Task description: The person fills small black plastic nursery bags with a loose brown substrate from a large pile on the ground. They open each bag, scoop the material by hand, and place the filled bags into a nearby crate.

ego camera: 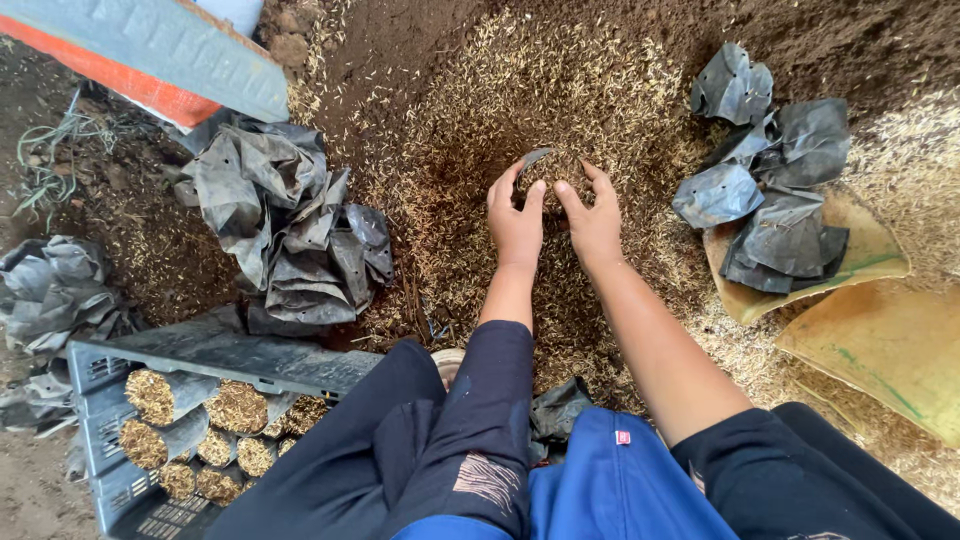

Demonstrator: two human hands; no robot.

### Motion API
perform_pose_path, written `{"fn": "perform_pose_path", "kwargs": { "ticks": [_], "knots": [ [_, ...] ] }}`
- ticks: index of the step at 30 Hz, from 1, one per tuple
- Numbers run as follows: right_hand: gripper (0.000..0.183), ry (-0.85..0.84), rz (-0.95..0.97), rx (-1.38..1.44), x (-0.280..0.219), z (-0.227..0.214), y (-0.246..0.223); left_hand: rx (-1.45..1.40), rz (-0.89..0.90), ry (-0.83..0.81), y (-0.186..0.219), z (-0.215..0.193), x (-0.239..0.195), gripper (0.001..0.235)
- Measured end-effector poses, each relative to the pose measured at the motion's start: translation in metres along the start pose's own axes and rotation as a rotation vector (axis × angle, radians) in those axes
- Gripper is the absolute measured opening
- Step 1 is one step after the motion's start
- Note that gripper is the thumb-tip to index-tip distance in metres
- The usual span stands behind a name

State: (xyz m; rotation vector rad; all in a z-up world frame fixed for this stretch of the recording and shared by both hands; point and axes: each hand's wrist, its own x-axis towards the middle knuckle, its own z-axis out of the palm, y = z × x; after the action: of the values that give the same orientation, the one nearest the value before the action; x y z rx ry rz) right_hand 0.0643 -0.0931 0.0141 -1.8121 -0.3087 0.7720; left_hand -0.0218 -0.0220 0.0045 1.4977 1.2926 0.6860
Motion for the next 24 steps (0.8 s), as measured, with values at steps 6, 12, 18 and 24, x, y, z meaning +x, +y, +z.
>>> {"fn": "perform_pose_path", "kwargs": {
  "ticks": [6, 12, 18, 24],
  "knots": [
    [0.053, 0.119, -0.106, -0.211, 0.009, 0.009, 0.012, 0.006, 0.01, 0.028, -0.005, 0.005, 0.005, 0.039],
    [0.052, 0.066, -0.304, -0.451, 0.005, -0.041, 0.041, -0.22, -0.18, -0.054, -0.008, -0.005, 0.006, 0.05],
    [0.055, -0.124, -0.679, -0.875, -0.052, -0.044, 0.078, -0.306, -0.172, 0.03, -0.027, -0.001, -0.002, 0.043],
    [0.025, -0.124, -0.665, -0.728, -0.064, -0.047, 0.069, -0.277, -0.199, 0.058, -0.024, 0.003, -0.008, 0.031]
  ]
}}
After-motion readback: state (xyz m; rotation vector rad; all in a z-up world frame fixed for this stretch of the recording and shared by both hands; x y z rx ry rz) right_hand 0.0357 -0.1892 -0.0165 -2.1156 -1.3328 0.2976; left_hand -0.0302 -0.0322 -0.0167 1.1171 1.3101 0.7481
